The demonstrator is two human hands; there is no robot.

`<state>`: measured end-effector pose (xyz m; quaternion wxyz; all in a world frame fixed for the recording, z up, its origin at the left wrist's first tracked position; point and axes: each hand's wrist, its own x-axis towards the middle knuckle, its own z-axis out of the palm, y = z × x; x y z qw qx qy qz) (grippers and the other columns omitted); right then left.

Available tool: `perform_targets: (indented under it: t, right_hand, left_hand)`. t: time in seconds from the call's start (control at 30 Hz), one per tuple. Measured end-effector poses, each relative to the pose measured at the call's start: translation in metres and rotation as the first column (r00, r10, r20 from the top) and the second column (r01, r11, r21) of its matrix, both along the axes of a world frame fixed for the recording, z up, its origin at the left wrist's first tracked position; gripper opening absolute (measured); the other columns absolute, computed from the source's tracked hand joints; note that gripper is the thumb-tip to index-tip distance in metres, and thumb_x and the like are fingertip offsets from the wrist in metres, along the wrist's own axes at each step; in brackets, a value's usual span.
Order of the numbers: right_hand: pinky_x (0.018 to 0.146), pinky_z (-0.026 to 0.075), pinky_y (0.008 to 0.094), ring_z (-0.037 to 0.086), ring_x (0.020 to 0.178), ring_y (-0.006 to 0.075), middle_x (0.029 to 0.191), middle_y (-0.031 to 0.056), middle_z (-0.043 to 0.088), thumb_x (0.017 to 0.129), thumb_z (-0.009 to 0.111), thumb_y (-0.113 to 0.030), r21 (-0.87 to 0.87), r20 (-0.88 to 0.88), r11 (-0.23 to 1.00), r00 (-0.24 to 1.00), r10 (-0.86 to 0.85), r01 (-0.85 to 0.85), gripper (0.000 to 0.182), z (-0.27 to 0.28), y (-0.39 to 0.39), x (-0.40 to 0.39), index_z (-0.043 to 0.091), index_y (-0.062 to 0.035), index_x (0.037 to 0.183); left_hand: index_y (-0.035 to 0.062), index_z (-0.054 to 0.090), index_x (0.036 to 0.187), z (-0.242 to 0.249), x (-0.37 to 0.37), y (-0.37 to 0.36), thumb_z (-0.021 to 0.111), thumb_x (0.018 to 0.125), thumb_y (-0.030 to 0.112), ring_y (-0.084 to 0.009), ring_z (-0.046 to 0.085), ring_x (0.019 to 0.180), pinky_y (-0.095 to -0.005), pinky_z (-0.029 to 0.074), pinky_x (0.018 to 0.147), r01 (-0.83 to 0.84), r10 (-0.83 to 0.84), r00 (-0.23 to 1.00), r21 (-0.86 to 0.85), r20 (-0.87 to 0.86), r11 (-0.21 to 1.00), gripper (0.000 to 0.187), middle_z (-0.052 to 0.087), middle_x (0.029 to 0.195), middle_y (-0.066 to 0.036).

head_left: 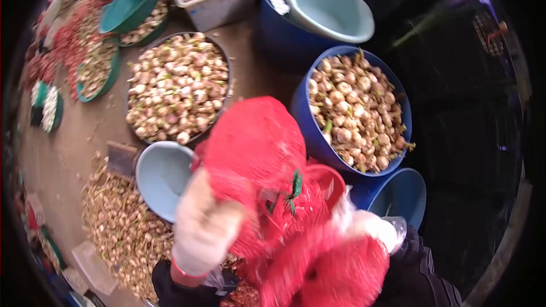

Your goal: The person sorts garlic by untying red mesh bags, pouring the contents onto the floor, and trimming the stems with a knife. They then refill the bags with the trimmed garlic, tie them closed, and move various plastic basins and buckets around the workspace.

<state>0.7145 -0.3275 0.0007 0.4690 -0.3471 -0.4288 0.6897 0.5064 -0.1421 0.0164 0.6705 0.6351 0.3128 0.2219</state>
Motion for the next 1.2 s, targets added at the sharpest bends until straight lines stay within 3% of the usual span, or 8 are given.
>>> perform_targets:
  t: [0.17, 0.27, 0.3, 0.43, 0.57, 0.7, 0.97, 1.2]
  right_hand:
    - [0.092, 0.045, 0.0422, 0.057, 0.108, 0.0321, 0.119, 0.0176, 0.059, 0.082, 0.066, -0.043, 0.276, 0.219, 0.92, 0.95, 0.221, -0.277, 0.064, 0.04, 0.043, -0.017, 0.05, 0.002, 0.125]
    - [0.097, 0.043, 0.0382, 0.056, 0.111, 0.0285, 0.121, 0.0162, 0.057, 0.085, 0.065, -0.037, 0.009, 0.324, 0.997, 0.944, 0.065, -0.071, 0.058, 0.047, 0.034, -0.037, 0.05, 0.0015, 0.125]
    - [0.097, 0.044, 0.0364, 0.055, 0.112, 0.0241, 0.122, 0.0142, 0.057, 0.087, 0.064, -0.024, -0.543, -0.274, 0.84, 0.946, -0.175, -0.002, 0.048, 0.056, 0.031, -0.066, 0.05, 0.0001, 0.126]
    - [0.091, 0.048, 0.0348, 0.059, 0.104, 0.0189, 0.118, 0.0104, 0.06, 0.091, 0.057, -0.013, -0.403, -0.018, 0.912, 0.995, -0.096, 0.08, 0.037, 0.07, 0.031, -0.114, 0.051, -0.0008, 0.125]
    - [0.086, 0.048, 0.042, 0.058, 0.1, 0.0387, 0.104, 0.0229, 0.059, 0.071, 0.065, -0.031, 0.51, 0.457, 0.771, 0.879, 0.135, -0.383, 0.057, 0.08, 0.01, -0.175, 0.053, 0.0027, 0.115]
    - [0.089, 0.048, 0.0434, 0.058, 0.102, 0.0392, 0.112, 0.021, 0.056, 0.071, 0.067, -0.029, -0.29, 0.1, 0.913, 0.939, 0.328, -0.288, 0.055, 0.052, -0.046, -0.212, 0.051, 0.0017, 0.114]
    - [0.089, 0.048, 0.0444, 0.057, 0.104, 0.0387, 0.115, 0.0203, 0.055, 0.073, 0.066, -0.027, -0.003, 0.783, 0.692, 0.428, 0.451, -0.722, 0.053, 0.066, -0.081, -0.372, 0.051, -0.0007, 0.116]
    - [0.089, 0.049, 0.0452, 0.057, 0.106, 0.0383, 0.118, 0.0197, 0.054, 0.074, 0.066, -0.024, -0.304, 0.902, 0.425, -0.113, 0.418, -0.853, 0.052, 0.024, -0.139, -0.469, 0.05, -0.0028, 0.118]
  left_hand:
    - [-0.0005, 0.042, 0.128, 0.084, -0.023, -0.046, 0.062, 0.081, -0.006, -0.0148, 0.049, 0.115, -0.0297, 0.036, 0.1, 0.178, -0.01, 0.955, -0.548, 0.295, 0.817, 0.052, 0.052, 0.123, -0.006]
    - [-0.0059, 0.032, 0.137, 0.13, -0.062, -0.068, 0.064, 0.073, -0.005, -0.0192, 0.051, 0.116, -0.0335, 0.037, 0.101, 0.138, -0.001, 0.981, -0.701, 0.193, 0.699, 0.072, 0.05, 0.131, -0.013]
    - [-0.0038, 0.033, 0.136, 0.139, -0.056, -0.081, 0.062, 0.077, -0.002, -0.0152, 0.055, 0.104, -0.0313, 0.041, 0.093, 0.167, 0.135, 0.926, -0.702, 0.354, 0.693, 0.066, 0.057, 0.118, -0.009]
    - [-0.0017, 0.037, 0.135, 0.157, -0.103, -0.157, 0.066, 0.083, 0.006, -0.0084, 0.051, 0.088, -0.0241, 0.044, 0.076, -0.006, 0.167, 0.961, -0.588, 0.22, 0.809, 0.059, 0.054, 0.115, -0.006]
    - [0.0, 0.047, 0.117, 0.175, -0.143, -0.187, 0.06, 0.08, -0.006, -0.0115, 0.054, 0.081, -0.0268, 0.048, 0.072, 0.11, 0.064, 0.942, -0.483, 0.329, 0.869, 0.04, 0.055, 0.094, -0.003]
    - [0.0009, 0.047, 0.105, 0.175, -0.164, -0.25, 0.062, 0.078, -0.003, -0.01, 0.05, 0.08, -0.0268, 0.044, 0.073, 0.126, 0.065, 0.959, -0.621, 0.276, 0.774, 0.031, 0.05, 0.085, -0.002]
    - [0.005, 0.042, 0.094, 0.193, -0.26, -0.356, 0.061, 0.082, 0.007, -0.0077, 0.043, 0.077, -0.0261, 0.039, 0.07, -0.024, 0.229, 0.95, -0.683, 0.212, 0.73, 0.022, 0.044, 0.08, 0.0]
    - [0.0059, 0.042, 0.094, 0.207, -0.317, -0.409, 0.062, 0.084, 0.005, -0.0059, 0.045, 0.076, -0.0238, 0.041, 0.07, -0.091, 0.488, 0.752, -0.664, 0.442, 0.742, 0.022, 0.045, 0.082, 0.002]
